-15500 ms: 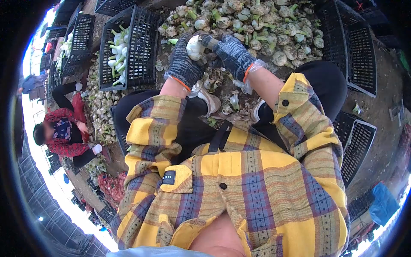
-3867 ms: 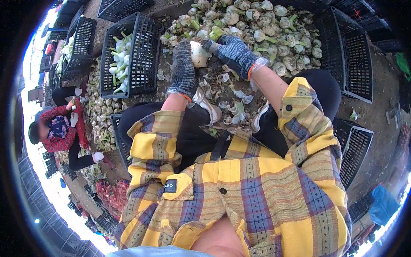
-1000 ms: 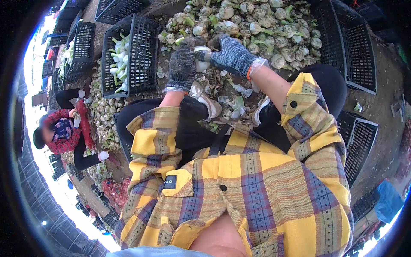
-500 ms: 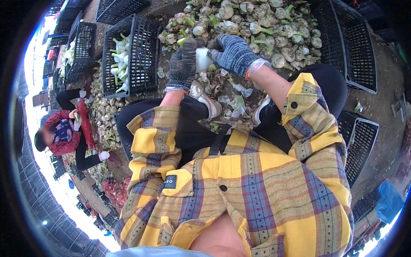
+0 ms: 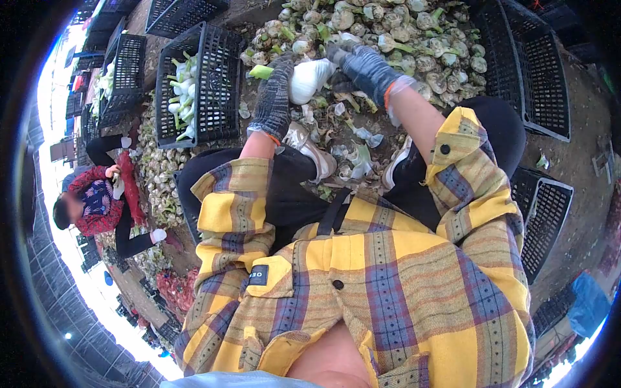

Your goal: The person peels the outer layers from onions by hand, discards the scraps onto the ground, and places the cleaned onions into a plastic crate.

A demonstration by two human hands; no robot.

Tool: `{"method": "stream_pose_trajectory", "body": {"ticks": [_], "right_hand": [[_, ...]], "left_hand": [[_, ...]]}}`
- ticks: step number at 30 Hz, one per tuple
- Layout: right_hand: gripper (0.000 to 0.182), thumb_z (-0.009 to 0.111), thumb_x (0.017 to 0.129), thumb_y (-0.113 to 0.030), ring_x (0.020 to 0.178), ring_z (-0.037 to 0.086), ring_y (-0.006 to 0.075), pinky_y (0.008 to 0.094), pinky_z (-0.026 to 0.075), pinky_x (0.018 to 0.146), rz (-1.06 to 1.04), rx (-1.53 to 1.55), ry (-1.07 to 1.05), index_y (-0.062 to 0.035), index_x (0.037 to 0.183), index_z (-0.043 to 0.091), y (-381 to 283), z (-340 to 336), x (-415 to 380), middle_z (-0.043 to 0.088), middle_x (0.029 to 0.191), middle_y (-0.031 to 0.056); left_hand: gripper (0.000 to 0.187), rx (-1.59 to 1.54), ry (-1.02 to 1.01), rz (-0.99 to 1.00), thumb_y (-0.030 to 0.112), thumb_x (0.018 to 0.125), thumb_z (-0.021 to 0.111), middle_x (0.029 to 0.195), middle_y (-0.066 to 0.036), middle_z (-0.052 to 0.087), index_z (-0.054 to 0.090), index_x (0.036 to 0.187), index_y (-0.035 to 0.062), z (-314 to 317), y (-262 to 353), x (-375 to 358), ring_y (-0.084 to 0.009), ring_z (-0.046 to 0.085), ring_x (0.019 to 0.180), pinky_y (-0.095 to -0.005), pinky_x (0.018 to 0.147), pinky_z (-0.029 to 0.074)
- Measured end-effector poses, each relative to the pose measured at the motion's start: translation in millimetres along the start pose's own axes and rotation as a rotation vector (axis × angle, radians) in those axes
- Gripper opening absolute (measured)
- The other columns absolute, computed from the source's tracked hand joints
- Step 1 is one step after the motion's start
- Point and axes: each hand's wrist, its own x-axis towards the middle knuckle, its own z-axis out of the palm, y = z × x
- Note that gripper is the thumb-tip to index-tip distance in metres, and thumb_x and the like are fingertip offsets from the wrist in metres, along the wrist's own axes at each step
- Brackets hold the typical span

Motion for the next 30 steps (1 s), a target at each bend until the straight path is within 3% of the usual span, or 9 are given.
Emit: {"method": "stream_pose_trajectory", "body": {"ticks": [3,6,11,15,19,23,26,29,30], "right_hand": [[0.035,0.059,0.08,-0.032,0.067,0.057,0.0127,0.0225,0.049,0.062,-0.088,0.047,-0.181,-0.0045,0.102,0.057,-5,12,-15,0.059,0.086,0.0082],[0.04,0.064,0.077,-0.032,0.066,0.057,0.0123,0.0235,0.047,0.062,-0.168,-0.293,-0.177,-0.0013,0.102,0.056,-5,7,-10,0.06,0.079,0.0066],[0.027,0.064,0.077,-0.017,0.071,0.057,0.0143,0.0261,0.051,0.064,-0.297,-0.434,0.009,0.0027,0.092,0.054,-3,13,-12,0.058,0.081,0.0083],[0.016,0.057,0.08,-0.008,0.072,0.06,0.0216,0.0311,0.054,0.066,-0.179,0.281,0.166,0.0028,0.091,0.052,2,5,-1,0.058,0.084,0.012],[0.021,0.059,0.079,-0.02,0.073,0.062,0.0239,0.0398,0.055,0.065,-0.101,0.296,0.129,-0.0034,0.092,0.055,10,-11,12,0.059,0.085,0.0111],[0.028,0.06,0.077,-0.033,0.07,0.06,0.0214,0.0364,0.053,0.063,-0.006,0.432,-0.084,-0.0069,0.088,0.058,-6,4,-10,0.059,0.085,0.0093],[0.035,0.062,0.075,-0.037,0.069,0.054,0.0139,0.0272,0.044,0.06,-0.315,-0.48,-0.172,-0.0037,0.087,0.061,-7,9,-10,0.06,0.077,0.0071],[0.022,0.063,0.075,-0.014,0.07,0.056,0.0116,0.0239,0.047,0.064,-0.256,-0.56,0.0,-0.0026,0.093,0.057,-6,8,-8,0.06,0.08,0.0053],[0.018,0.061,0.076,-0.011,0.067,0.058,0.0148,0.0262,0.05,0.065,-0.247,-0.341,0.011,0.0019,0.088,0.057,3,7,0,0.061,0.075,0.0082]], "left_hand": [[0.037,-0.048,-0.011,-0.042,0.026,0.084,0.048,0.104,-0.007,0.054,0.052,0.114,0.0028,2,7,-5,-0.0138,0.05,0.095,-0.0269,0.085,0.038],[0.039,-0.104,-0.039,0.019,0.032,0.084,0.048,0.102,-0.007,0.055,0.052,0.112,0.0042,-2,-3,-1,-0.0153,0.053,0.089,-0.0302,0.079,0.044],[0.038,-0.309,0.001,-0.338,0.045,0.082,0.048,0.092,-0.006,0.058,0.053,0.102,0.0132,7,-6,0,-0.019,0.059,0.074,-0.0369,0.058,0.051],[0.033,-0.505,0.042,-0.426,0.041,0.083,0.048,0.089,-0.007,0.059,0.053,0.1,0.0133,12,7,-3,-0.0206,0.059,0.076,-0.0379,0.059,0.051],[0.029,-0.583,0.014,-0.371,0.029,0.08,0.057,0.088,-0.006,0.057,0.053,0.1,0.009,4,2,5,-0.0176,0.058,0.076,-0.0329,0.065,0.049],[0.029,-0.543,0.059,-0.241,0.027,0.078,0.058,0.089,-0.006,0.057,0.055,0.098,0.0069,2,-1,9,-0.0154,0.057,0.075,-0.029,0.065,0.047],[0.032,-0.45,0.018,-0.165,0.03,0.078,0.059,0.089,-0.005,0.057,0.055,0.098,0.0052,4,1,2,-0.0144,0.056,0.075,-0.0283,0.065,0.047],[0.036,-0.042,0.145,-0.151,0.036,0.079,0.058,0.088,-0.005,0.057,0.055,0.097,0.0049,8,2,-6,-0.0135,0.056,0.074,-0.0271,0.059,0.046],[0.039,-0.156,0.172,-0.227,0.04,0.08,0.057,0.087,-0.006,0.058,0.055,0.098,0.0048,11,2,-7,-0.0133,0.057,0.072,-0.0269,0.055,0.046]]}}
